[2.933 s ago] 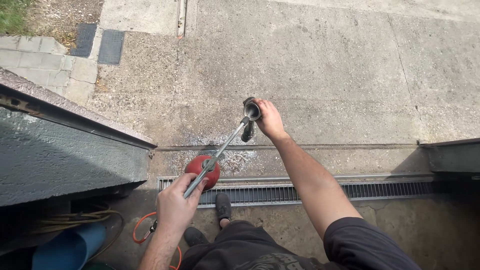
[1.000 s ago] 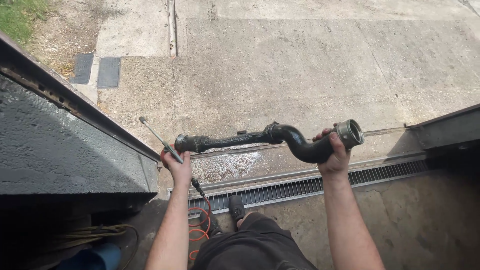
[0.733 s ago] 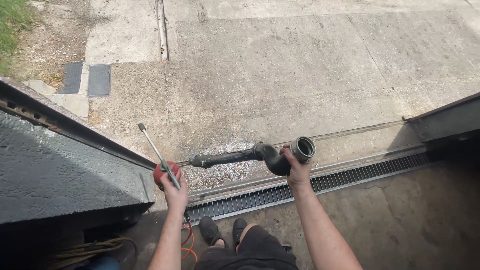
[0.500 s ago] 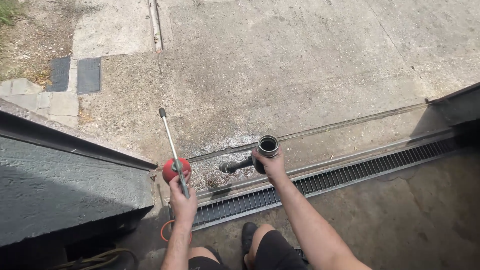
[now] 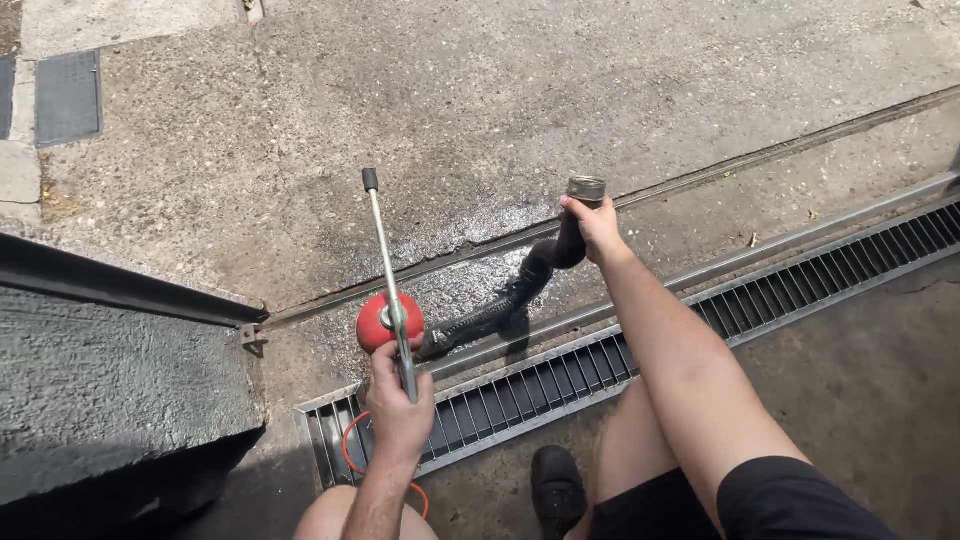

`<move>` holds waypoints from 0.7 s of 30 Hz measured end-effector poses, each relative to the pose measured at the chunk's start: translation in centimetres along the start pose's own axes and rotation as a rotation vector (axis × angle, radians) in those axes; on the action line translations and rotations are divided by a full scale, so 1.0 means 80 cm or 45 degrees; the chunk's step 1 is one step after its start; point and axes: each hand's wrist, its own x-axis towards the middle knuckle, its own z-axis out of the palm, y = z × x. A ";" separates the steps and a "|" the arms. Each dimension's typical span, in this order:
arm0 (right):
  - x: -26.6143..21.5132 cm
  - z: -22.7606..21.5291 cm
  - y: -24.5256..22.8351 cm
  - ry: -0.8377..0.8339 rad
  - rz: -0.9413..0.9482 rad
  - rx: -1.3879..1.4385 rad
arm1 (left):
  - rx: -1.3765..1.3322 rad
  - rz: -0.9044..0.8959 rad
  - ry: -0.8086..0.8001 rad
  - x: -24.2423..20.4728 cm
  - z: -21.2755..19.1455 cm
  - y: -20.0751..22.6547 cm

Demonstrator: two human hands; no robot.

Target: Cleaning an automotive hose using a pressurized spray gun over a floor drain in a workshop.

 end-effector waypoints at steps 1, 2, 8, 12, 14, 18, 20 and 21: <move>0.025 -0.009 -0.004 0.065 -0.015 -0.072 | 0.059 -0.067 -0.041 0.005 0.000 0.005; 0.035 -0.018 0.006 0.063 -0.021 -0.066 | 0.059 -0.058 -0.038 0.009 0.002 0.005; 0.003 -0.025 0.065 0.386 -0.061 -0.627 | 0.066 -0.062 -0.124 -0.003 -0.004 0.028; -0.065 0.029 0.215 0.720 0.204 -0.546 | -0.023 0.027 -0.208 -0.012 -0.001 -0.014; -0.100 0.071 0.258 0.595 0.424 -0.327 | -0.093 0.184 -0.179 -0.004 0.003 -0.026; -0.150 0.113 0.310 0.016 0.234 -1.089 | -0.153 0.237 -0.174 -0.018 -0.014 -0.062; -0.125 0.140 0.277 -0.088 -0.182 -1.554 | -0.185 0.404 -0.133 -0.005 -0.023 -0.073; -0.126 0.145 0.251 -0.269 -0.280 -1.717 | -0.218 0.367 -0.076 -0.010 -0.029 -0.087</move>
